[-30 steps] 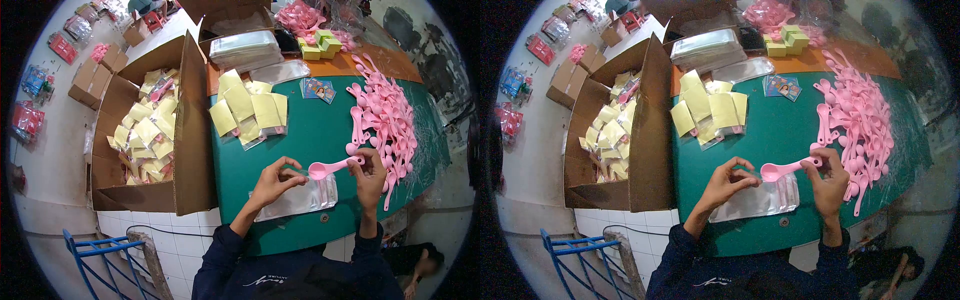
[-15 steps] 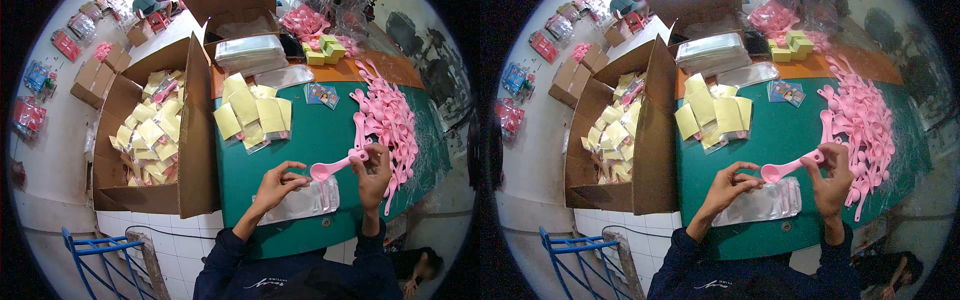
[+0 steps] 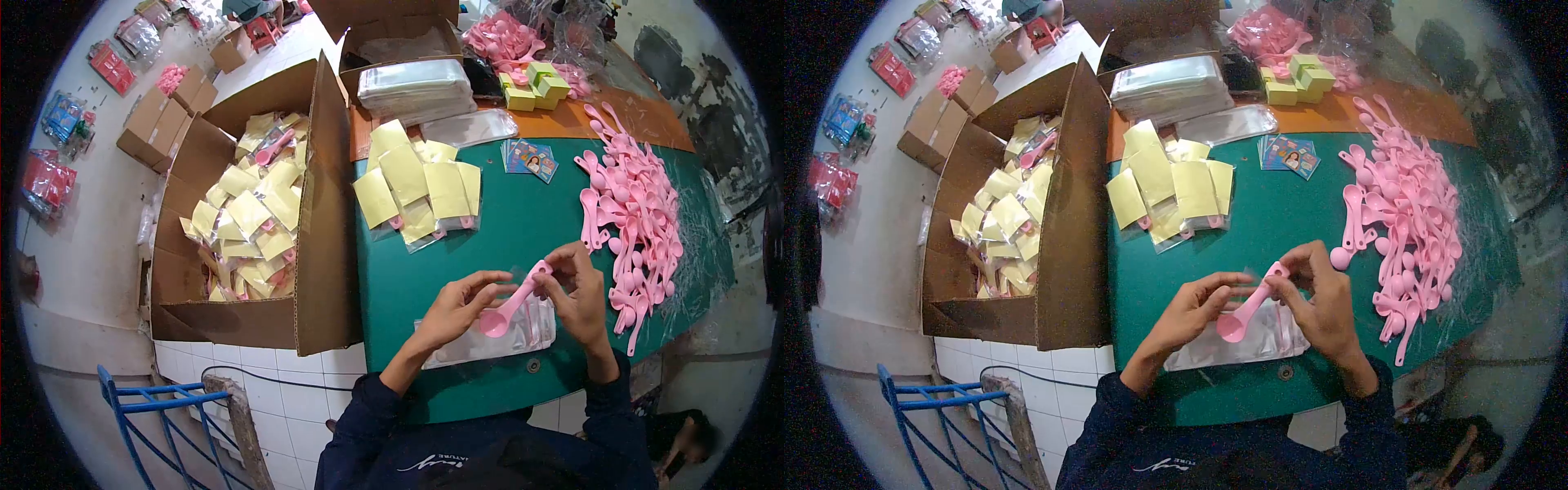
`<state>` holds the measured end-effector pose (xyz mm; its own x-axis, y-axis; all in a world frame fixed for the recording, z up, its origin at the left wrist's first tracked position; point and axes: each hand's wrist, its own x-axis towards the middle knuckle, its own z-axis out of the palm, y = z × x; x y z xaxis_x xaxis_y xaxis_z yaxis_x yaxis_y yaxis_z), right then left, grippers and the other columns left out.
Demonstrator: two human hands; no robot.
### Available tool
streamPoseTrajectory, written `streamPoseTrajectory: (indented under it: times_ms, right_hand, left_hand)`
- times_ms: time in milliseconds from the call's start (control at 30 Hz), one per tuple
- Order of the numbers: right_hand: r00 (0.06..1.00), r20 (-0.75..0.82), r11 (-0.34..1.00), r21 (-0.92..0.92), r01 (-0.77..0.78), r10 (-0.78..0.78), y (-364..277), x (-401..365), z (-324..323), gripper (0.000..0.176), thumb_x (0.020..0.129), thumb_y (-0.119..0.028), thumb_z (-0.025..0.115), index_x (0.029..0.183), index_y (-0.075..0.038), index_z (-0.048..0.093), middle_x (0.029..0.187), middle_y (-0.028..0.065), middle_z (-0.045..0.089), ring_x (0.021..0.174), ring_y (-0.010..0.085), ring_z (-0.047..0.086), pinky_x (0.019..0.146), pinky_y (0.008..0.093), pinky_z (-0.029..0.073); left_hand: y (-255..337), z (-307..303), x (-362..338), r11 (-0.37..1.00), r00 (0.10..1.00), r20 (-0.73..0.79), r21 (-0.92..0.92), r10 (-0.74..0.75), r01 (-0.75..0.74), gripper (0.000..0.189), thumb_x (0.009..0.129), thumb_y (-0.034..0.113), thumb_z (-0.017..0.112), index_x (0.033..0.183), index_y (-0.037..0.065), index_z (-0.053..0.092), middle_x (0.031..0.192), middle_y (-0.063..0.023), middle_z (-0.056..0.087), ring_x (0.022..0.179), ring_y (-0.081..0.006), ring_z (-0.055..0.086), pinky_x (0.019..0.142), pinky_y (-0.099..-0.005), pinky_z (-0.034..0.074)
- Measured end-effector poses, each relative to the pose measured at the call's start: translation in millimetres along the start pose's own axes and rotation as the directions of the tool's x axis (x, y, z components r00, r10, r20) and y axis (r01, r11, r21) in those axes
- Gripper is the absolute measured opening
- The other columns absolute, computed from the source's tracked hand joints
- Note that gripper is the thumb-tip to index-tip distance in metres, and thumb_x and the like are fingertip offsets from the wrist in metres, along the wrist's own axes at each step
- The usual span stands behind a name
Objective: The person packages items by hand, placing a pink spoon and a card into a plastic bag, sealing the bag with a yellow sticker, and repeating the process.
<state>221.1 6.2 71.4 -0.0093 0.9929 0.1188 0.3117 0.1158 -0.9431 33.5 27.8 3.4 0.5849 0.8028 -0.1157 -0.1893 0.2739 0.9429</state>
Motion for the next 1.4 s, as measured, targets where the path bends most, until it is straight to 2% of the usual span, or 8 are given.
streamPoseTrajectory:
  times_ms: [200,300,367,433,500,733,967,1400]
  right_hand:
    - [0.974,0.156,0.987,0.008,0.162,-0.162,-2.8,11.2,-7.4,0.020,0.087,-0.018,0.061,0.092,0.000,0.054,0.088,0.0113,0.062,0.083,0.0191,0.063,0.074,0.0314,0.050]
    - [0.672,0.549,0.798,-0.013,0.602,-0.498,-3.1,44.6,-6.9,0.028,0.088,-0.029,0.058,0.092,-0.002,0.060,0.095,0.0136,0.060,0.094,0.0238,0.058,0.083,0.0358,0.046]
    - [0.763,0.423,0.836,0.479,0.269,-0.489,35.5,83.2,-8.8,0.037,0.084,-0.038,0.059,0.094,-0.002,0.062,0.101,0.0180,0.058,0.101,0.0290,0.053,0.087,0.0376,0.042]
    - [0.972,0.142,0.946,-0.241,0.215,-0.185,64.8,141.4,-34.8,0.043,0.078,-0.039,0.064,0.097,-0.001,0.062,0.104,0.0191,0.056,0.099,0.0328,0.052,0.083,0.0397,0.042]
    - [0.927,0.002,0.612,-0.751,0.249,-0.374,154.1,188.9,-63.2,0.045,0.074,-0.040,0.066,0.097,-0.001,0.061,0.096,0.0183,0.058,0.091,0.0340,0.053,0.078,0.0401,0.043]
    - [0.979,-0.118,0.780,-0.623,0.058,-0.167,148.1,189.4,-61.0,0.036,0.073,-0.021,0.069,0.097,0.001,0.055,0.084,0.0159,0.060,0.078,0.0292,0.058,0.072,0.0354,0.045]
    - [0.986,0.133,0.990,-0.079,0.115,-0.104,14.4,104.0,-37.2,0.027,0.081,-0.005,0.059,0.108,-0.005,0.056,0.087,0.0042,0.063,0.076,0.0082,0.059,0.060,0.0235,0.048]
    - [0.880,0.406,0.815,-0.404,0.415,-0.247,-59.0,33.6,-28.4,0.026,0.077,0.003,0.059,0.102,-0.004,0.061,0.089,0.0129,0.061,0.079,0.0283,0.062,0.071,0.0326,0.049]
  left_hand:
    - [15.3,-12.5,-3.9,0.984,0.998,-0.003,0.169,-0.059,0.059,0.034,0.097,0.026,0.044,0.102,-0.001,0.063,0.084,-0.0033,0.062,0.075,-0.0066,0.056,0.065,-0.0222,0.047]
    - [18.9,-15.2,-3.6,0.982,0.990,-0.144,0.186,-0.008,0.035,0.031,0.097,0.023,0.043,0.101,-0.001,0.062,0.086,-0.0055,0.064,0.074,-0.0080,0.058,0.066,-0.0217,0.047]
    - [20.9,-14.0,-1.0,0.991,0.970,-0.203,0.042,0.134,-0.128,0.030,0.097,0.021,0.042,0.103,-0.002,0.061,0.090,-0.0080,0.065,0.075,-0.0095,0.060,0.068,-0.0223,0.048]
    - [25.6,-12.4,-6.1,0.975,0.948,-0.233,0.016,0.218,-0.221,0.030,0.099,0.020,0.039,0.104,-0.003,0.058,0.097,-0.0122,0.066,0.080,-0.0120,0.061,0.071,-0.0242,0.049]
    - [22.1,-13.7,-7.6,0.946,0.921,-0.224,0.004,0.318,-0.325,0.031,0.099,0.020,0.038,0.102,-0.003,0.058,0.098,-0.0129,0.066,0.081,-0.0123,0.061,0.071,-0.0247,0.049]
    - [22.2,-22.3,-9.3,0.922,0.894,-0.230,0.058,0.386,-0.383,0.031,0.099,0.020,0.039,0.100,-0.002,0.059,0.098,-0.0114,0.066,0.083,-0.0112,0.061,0.070,-0.0245,0.049]
    - [33.3,-18.1,-10.1,0.970,0.941,-0.237,0.074,0.242,-0.231,0.029,0.098,0.018,0.040,0.106,-0.003,0.058,0.098,-0.0111,0.066,0.089,-0.0140,0.063,0.077,-0.0250,0.050]
    - [38.0,-7.7,-15.4,0.969,0.972,-0.208,0.242,0.107,-0.055,0.027,0.097,0.016,0.043,0.103,-0.003,0.061,0.089,-0.0097,0.067,0.085,-0.0148,0.065,0.074,-0.0254,0.051]
